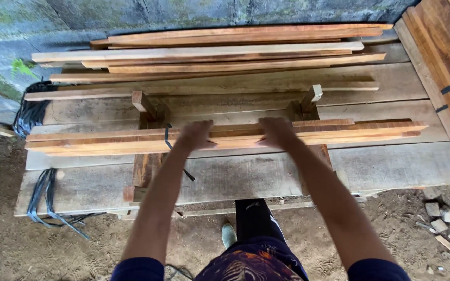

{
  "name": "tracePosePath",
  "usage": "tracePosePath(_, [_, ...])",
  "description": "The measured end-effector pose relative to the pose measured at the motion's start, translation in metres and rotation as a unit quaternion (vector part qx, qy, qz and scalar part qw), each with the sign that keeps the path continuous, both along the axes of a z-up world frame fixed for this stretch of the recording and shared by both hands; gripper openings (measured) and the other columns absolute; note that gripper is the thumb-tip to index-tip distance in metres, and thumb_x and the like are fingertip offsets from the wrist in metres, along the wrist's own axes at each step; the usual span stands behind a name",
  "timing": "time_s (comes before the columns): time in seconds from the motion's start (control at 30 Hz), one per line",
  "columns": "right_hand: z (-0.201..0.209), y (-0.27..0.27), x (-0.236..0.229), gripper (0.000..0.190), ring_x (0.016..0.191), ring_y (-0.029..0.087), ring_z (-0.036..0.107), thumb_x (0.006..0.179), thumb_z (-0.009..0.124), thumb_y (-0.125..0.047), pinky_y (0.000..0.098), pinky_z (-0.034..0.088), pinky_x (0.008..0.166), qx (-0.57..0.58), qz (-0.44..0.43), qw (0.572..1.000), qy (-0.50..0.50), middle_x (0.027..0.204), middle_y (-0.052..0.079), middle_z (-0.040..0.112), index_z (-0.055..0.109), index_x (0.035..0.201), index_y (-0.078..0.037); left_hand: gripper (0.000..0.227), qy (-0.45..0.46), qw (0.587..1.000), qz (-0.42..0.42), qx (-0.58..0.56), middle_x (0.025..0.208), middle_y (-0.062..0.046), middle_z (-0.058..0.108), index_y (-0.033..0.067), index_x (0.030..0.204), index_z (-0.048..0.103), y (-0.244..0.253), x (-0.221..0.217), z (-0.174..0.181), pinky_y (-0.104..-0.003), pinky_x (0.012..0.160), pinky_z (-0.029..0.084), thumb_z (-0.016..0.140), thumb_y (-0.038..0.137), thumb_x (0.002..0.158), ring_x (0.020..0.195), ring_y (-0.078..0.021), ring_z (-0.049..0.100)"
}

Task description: Group multiple thin wood planks together and secure them into a bundle using rubber straps tied at two points.

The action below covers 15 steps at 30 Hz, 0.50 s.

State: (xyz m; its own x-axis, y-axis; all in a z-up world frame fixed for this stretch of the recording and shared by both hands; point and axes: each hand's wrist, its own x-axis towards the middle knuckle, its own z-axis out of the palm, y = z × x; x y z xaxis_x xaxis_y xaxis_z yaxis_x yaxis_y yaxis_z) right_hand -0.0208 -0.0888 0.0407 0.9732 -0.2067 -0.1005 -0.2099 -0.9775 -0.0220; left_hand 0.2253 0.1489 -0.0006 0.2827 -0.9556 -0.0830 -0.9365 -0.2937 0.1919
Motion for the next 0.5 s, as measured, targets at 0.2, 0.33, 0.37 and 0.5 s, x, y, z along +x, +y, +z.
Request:
tracePosePath(0.2, [0.02,-0.03,-0.051,0.065,0.108,0.025,0.073,0.075,0.078,-0.066,0.0452,0.056,0.091,0.015,-0.099,0.994,0.036,0.108,0.003,0.075,0.066,0.118,-0.02,0.064,-0.047,0.995,0.056,0.074,0.103,-0.005,0.077,0.0224,0.114,0.062,0.023,0.005,0.025,-0.048,0.087,0.059,0.075,0.069,0.072,0.1,-0.035,0.076])
tracePosePath(0.33, [0.033,-0.023,-0.049,0.063,0.11,0.024,0.073,0.077,0.075,-0.066,0.0441,0.057,0.093,-0.006,-0.094,0.995,0.046,0.109,0.002,0.075,0.066,0.119,-0.02,0.065,-0.05,0.994,0.041,0.09,0.107,-0.005,0.077,0.0246,0.119,0.061,0.019,0.011,0.016,-0.048,0.087,0.059,0.071,0.071,0.073,0.101,-0.0366,0.076])
tracePosePath(0.37, [0.038,-0.021,-0.048,0.062,0.111,0.025,0.073,0.079,0.075,-0.064,0.0447,0.057,0.094,0.002,-0.094,0.994,0.056,0.11,0.003,0.074,0.065,0.12,-0.019,0.065,-0.051,0.994,0.028,0.092,0.109,-0.005,0.076,0.0241,0.121,0.059,0.019,0.011,0.016,-0.049,0.088,0.058,0.07,0.069,0.075,0.101,-0.037,0.076])
tracePosePath(0.5, [0.03,-0.03,-0.048,0.06,0.114,0.026,0.071,0.081,0.07,-0.069,0.0458,0.057,0.093,0.0,-0.085,0.994,0.074,0.112,0.002,0.072,0.061,0.118,-0.023,0.065,-0.069,0.994,0.011,0.082,0.113,-0.004,0.075,0.0244,0.126,0.055,0.023,0.012,0.013,-0.049,0.09,0.059,0.068,0.067,0.079,0.103,-0.0351,0.075])
